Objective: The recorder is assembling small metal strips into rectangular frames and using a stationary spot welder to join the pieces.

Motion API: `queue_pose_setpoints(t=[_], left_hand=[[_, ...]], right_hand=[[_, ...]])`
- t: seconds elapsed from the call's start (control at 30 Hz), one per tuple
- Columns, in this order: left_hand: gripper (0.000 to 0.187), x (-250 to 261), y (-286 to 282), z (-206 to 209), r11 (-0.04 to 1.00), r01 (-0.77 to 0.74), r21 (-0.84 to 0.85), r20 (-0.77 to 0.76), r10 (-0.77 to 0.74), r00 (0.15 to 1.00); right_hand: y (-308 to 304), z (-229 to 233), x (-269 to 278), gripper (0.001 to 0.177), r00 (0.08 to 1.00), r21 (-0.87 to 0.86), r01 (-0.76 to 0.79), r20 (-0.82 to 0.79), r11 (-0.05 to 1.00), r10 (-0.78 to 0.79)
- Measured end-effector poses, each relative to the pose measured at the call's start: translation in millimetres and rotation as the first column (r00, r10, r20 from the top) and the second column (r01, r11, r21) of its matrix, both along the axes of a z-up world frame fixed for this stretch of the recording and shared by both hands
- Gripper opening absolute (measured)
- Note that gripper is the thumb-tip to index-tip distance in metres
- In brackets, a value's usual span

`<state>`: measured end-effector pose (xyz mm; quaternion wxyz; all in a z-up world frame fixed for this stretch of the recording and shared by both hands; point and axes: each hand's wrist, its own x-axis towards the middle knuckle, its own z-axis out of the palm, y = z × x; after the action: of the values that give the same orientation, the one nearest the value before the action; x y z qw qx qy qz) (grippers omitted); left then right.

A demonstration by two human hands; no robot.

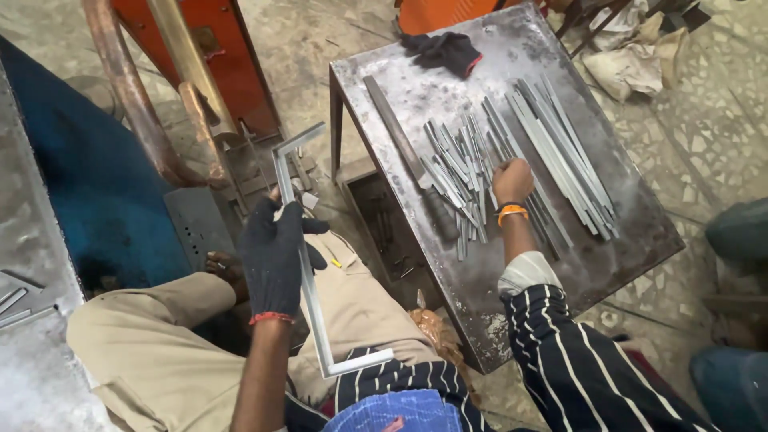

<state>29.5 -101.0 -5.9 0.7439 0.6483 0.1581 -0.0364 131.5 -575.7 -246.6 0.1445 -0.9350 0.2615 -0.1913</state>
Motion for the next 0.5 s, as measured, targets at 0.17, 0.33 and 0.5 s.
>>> queue_pose_setpoints(t=[0.17,0.33,0.5], left_hand=[[0.049,-3.4,-8.5,-11.6,0.999,-0.007,-0.048,0.015,0.007,1.0],[0.048,-7.7,-12.7,3.8,1.0,0.0,0.02,-0.085,0.002,0.996],[0.047,-10.2,-9.9,-14.1,0.997,0.002,-0.074,-0.047,-0.006,0.999]], right_hand=[[-6.1,-11.2,-3.4,0.012,0.984,-0.101,0.058,-0.161,0.993,-0.073],[-13.6,-5.7,-1.1,0.012,0.987,-0.186,-0.107,-0.135,0.977,0.083],[-39.2,-9.8,16.7,0.01,0.958,-0.161,-0.234,-0.205,0.959,0.2]])
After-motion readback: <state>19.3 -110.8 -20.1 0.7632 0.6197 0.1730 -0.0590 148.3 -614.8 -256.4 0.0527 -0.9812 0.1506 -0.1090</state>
